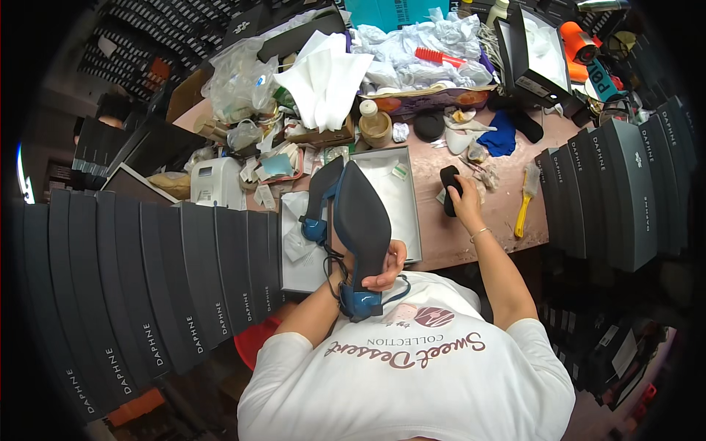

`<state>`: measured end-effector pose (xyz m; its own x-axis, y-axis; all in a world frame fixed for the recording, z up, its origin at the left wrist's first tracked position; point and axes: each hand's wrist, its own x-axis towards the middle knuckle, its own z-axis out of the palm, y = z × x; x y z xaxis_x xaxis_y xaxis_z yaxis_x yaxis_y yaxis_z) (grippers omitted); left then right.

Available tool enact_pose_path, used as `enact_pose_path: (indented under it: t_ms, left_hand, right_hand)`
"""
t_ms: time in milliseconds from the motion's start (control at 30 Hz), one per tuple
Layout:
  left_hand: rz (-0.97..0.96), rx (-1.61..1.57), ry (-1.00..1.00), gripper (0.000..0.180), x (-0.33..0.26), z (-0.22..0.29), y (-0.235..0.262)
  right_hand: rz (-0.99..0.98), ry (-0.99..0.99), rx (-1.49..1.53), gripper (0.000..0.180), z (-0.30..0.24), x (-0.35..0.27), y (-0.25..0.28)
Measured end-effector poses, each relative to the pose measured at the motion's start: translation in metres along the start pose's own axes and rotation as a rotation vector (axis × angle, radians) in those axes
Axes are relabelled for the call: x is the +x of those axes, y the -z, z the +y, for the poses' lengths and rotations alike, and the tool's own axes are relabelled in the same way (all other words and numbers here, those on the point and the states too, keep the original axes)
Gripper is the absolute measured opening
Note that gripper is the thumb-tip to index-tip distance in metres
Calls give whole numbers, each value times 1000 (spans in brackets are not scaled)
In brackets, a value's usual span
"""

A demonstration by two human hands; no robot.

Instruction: Cleaning and packaging a pair of blue high-heeled shoes into a box.

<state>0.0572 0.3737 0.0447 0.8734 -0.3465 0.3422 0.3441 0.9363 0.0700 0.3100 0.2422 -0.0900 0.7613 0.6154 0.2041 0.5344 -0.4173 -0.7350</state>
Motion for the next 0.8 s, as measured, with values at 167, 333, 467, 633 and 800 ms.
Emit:
enact_pose_path:
  t_ms: [167,333,467,633,800]
  left_hand:
    - [40,-69,42,46,11,-1,2]
    - [236,-66,148,39,24,-10,15]
    - [421,72,348,38,62,-16,-1]
    - [311,-127,285,45,60,-4,10]
    - [391,-18,241,41,62,-5,20]
  right_hand:
    - [-110,-107,341,34,-69,11,28]
    - [-261,609,438,30,-177,-11,73]
    - [-93,432,311,15,-115,103,41]
    - [-327,-230,967,22,-113,101,66]
    - [-709,-382,1439,37,-153,73,66]
